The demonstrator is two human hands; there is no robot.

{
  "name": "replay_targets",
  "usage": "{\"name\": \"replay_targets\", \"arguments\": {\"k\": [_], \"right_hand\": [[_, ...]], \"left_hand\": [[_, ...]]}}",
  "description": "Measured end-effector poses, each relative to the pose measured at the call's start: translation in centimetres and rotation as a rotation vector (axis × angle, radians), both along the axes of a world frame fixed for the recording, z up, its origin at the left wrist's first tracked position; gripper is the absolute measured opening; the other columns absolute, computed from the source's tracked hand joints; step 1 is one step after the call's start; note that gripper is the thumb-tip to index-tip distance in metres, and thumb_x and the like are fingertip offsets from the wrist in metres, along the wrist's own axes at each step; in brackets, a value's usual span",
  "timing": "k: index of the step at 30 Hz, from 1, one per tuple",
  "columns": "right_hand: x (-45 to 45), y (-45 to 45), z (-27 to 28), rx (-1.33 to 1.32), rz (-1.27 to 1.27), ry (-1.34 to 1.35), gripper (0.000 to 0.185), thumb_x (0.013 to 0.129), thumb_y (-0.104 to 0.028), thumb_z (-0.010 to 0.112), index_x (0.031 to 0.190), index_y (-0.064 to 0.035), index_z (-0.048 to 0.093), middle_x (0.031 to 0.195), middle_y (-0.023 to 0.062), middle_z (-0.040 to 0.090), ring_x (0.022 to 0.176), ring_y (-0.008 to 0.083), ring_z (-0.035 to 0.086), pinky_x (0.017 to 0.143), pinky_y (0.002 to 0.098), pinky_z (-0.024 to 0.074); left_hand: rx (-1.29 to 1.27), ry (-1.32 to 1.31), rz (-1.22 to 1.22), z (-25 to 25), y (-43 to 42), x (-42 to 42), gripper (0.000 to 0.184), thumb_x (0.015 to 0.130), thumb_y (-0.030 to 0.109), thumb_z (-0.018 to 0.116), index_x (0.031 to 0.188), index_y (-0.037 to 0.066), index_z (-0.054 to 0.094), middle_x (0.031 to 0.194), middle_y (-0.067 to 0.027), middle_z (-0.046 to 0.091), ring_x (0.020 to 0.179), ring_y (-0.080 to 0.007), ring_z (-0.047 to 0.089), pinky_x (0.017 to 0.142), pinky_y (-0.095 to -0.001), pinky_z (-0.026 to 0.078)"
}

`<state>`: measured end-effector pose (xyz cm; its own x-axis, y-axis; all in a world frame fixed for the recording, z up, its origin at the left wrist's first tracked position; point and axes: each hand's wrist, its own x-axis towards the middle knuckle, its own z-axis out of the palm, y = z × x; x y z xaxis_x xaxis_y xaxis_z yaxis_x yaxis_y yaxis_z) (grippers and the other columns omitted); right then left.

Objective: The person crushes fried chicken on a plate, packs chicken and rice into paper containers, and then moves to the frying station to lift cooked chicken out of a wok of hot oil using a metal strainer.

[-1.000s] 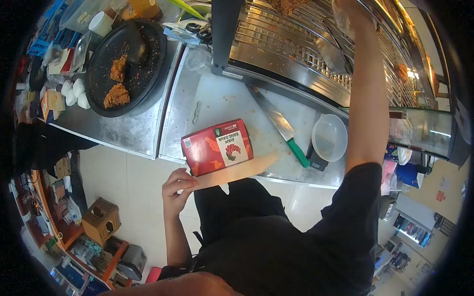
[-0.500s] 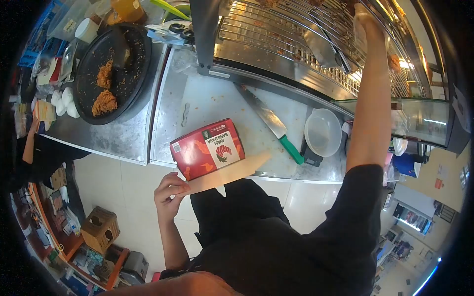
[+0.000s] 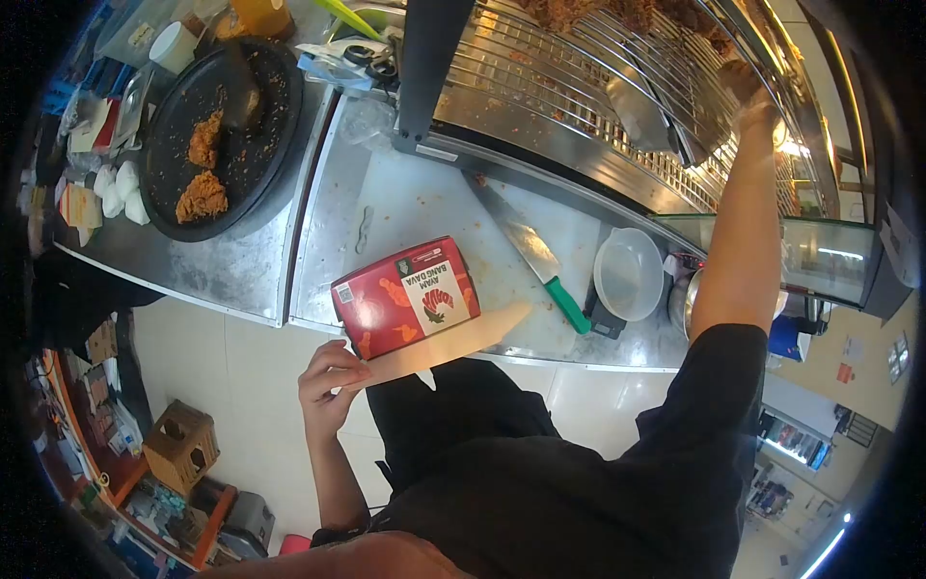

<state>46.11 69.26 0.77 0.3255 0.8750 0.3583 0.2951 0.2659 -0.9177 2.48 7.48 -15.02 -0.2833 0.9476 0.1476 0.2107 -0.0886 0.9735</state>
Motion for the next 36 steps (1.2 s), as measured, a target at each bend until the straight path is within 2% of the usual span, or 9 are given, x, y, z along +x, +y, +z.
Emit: {"name": "replay_targets", "arguments": {"k": [5,7,8,12,20,27,30,33,36], "right_hand": [[-0.7,-0.3,-0.1,-0.04,0.177,0.329,0.041,0.1,-0.033,0.051,0.133,-0.009,0.057,0.123,0.0149,0.064,0.107,0.026,0.064,0.095,0.041,0.05],[-0.3,0.3,-0.2,-0.052,0.18,0.262,0.041,0.1,-0.033,0.051,0.134,-0.0092,0.057,0.123,0.0149,0.064,0.108,0.0261,0.064,0.095,0.0413,0.0499],[1.8,2.3,0.1,-0.141,0.119,0.05,0.044,0.098,-0.031,0.055,0.136,-0.0088,0.055,0.128,0.0145,0.062,0.114,0.0256,0.06,0.102,0.0397,0.0446],[2.5,3.1,0.3,-0.071,-0.018,-0.38,0.043,0.098,-0.03,0.055,0.136,-0.0091,0.056,0.128,0.0141,0.062,0.114,0.0253,0.06,0.101,0.0395,0.0449],[0.2,5.3,1.5,-0.085,0.005,-0.679,0.043,0.098,-0.03,0.056,0.135,-0.0098,0.056,0.128,0.0133,0.062,0.114,0.0248,0.06,0.1,0.0389,0.0456],[0.9,3.4,0.1,-0.135,-0.038,-0.678,0.042,0.098,-0.029,0.057,0.135,-0.0103,0.056,0.127,0.0127,0.062,0.114,0.0244,0.06,0.1,0.0384,0.0461],[2.5,2.4,0.2,-0.116,-0.076,-0.608,0.042,0.097,-0.029,0.058,0.135,-0.0106,0.057,0.127,0.0124,0.063,0.113,0.0242,0.06,0.099,0.0382,0.0464],[3.5,2.1,0.8,-0.092,-0.1,-0.569,0.041,0.097,-0.029,0.058,0.135,-0.0108,0.057,0.127,0.0121,0.063,0.113,0.024,0.06,0.099,0.038,0.0466],[4.1,2.4,1.2,-0.066,-0.113,-0.548,0.041,0.097,-0.029,0.058,0.135,-0.011,0.057,0.127,0.0118,0.063,0.113,0.0239,0.06,0.099,0.0378,0.0469]], "left_hand": [[-0.01,-0.006,0.001,0.4,0.8,0.0,0.014,0.074,0.005,0.081,0.086,0.009,0.075,0.084,-0.0049,0.07,0.082,-0.021,0.066,0.1,-0.0473,0.046],[-0.014,-0.01,0.002,0.3,0.9,-0.1,0.014,0.074,0.004,0.081,0.086,0.009,0.075,0.085,-0.005,0.071,0.082,-0.0212,0.066,0.1,-0.0473,0.046],[-0.021,-0.009,-0.002,0.4,0.8,-0.1,0.014,0.074,0.004,0.081,0.086,0.009,0.075,0.085,-0.005,0.071,0.083,-0.0213,0.066,0.1,-0.0474,0.046],[-0.044,-0.024,-0.005,0.5,0.9,0.0,0.013,0.074,0.004,0.081,0.085,0.009,0.076,0.085,-0.0047,0.071,0.084,-0.0218,0.066,0.1,-0.0475,0.046],[-0.061,-0.023,0.025,0.5,1.2,0.1,0.013,0.073,0.006,0.082,0.084,0.009,0.075,0.085,-0.0047,0.071,0.085,-0.0226,0.065,0.1,-0.0477,0.046],[-0.038,-0.029,0.005,0.7,1.2,0.2,0.013,0.074,0.006,0.081,0.085,0.008,0.075,0.084,-0.0048,0.071,0.083,-0.0221,0.065,0.101,-0.0475,0.046],[-0.022,-0.011,-0.007,0.5,0.9,0.0,0.016,0.072,0.003,0.079,0.086,0.009,0.076,0.087,-0.0043,0.071,0.087,-0.0236,0.065,0.093,-0.0432,0.048],[-0.022,-0.036,0.0,0.4,0.8,0.0,0.012,0.075,0.006,0.08,0.086,0.008,0.075,0.086,-0.0049,0.071,0.084,-0.0215,0.065,0.1,-0.0473,0.046],[-0.027,-0.014,-0.009,0.5,0.8,-0.2,0.012,0.075,0.006,0.08,0.086,0.008,0.075,0.086,-0.0046,0.071,0.084,-0.0214,0.065,0.1,-0.0476,0.046]]}}
